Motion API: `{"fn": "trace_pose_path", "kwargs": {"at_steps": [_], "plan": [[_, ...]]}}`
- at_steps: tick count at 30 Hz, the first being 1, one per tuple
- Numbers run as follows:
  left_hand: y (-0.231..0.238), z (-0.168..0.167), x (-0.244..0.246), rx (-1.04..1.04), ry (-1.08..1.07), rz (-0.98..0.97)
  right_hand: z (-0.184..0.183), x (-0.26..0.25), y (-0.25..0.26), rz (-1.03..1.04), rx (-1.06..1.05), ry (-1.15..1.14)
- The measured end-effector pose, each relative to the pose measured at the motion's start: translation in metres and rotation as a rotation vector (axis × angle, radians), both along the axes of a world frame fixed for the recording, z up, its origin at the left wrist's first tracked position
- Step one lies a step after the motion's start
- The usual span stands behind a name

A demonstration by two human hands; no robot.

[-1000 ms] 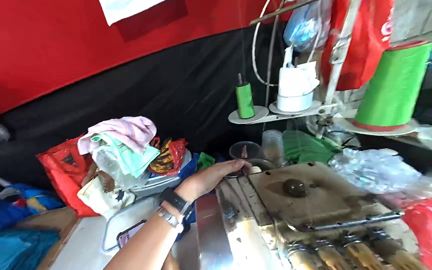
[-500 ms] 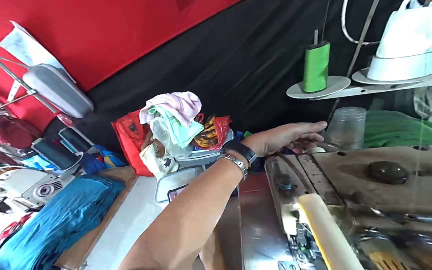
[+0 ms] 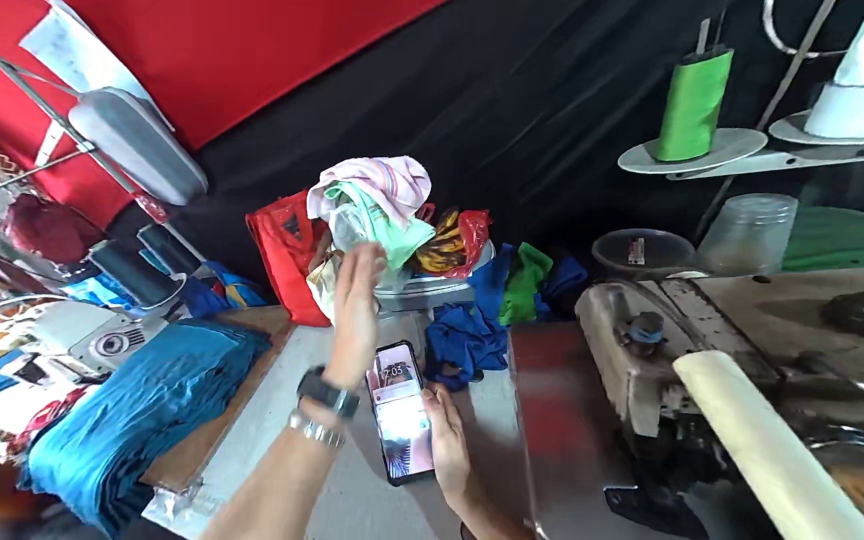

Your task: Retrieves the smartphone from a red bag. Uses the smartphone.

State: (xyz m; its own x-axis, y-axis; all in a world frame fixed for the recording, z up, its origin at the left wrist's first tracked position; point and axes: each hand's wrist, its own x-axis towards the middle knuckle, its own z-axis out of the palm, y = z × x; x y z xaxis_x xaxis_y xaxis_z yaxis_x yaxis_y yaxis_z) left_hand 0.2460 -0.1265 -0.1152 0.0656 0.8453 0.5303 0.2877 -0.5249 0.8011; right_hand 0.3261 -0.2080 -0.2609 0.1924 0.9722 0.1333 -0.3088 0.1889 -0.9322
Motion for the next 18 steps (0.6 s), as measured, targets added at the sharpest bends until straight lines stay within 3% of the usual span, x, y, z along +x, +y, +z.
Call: {"fn": "trace_pose_path", "kwargs": {"at_steps": [4, 7, 13, 18], "plan": [[-0.051, -0.099, -0.056, -0.166, -0.295, 0.306, 0.01, 0.003, -0.008, 0.065, -0.088, 0.051], [-0.063, -0.137, -0.056, -0.436, -0.476, 0.229, 0.007, 0.004, -0.008, 0.077, -0.06, 0.017], [-0.07, -0.151, -0.062, -0.494, -0.485, -0.086, -0.005, 0.005, 0.0, 0.108, 0.017, -0.069], [-0.074, -0.155, -0.063, -0.465, -0.648, -0.112, -0.007, 0.007, 0.0, 0.262, 0.015, -0.141]]}}
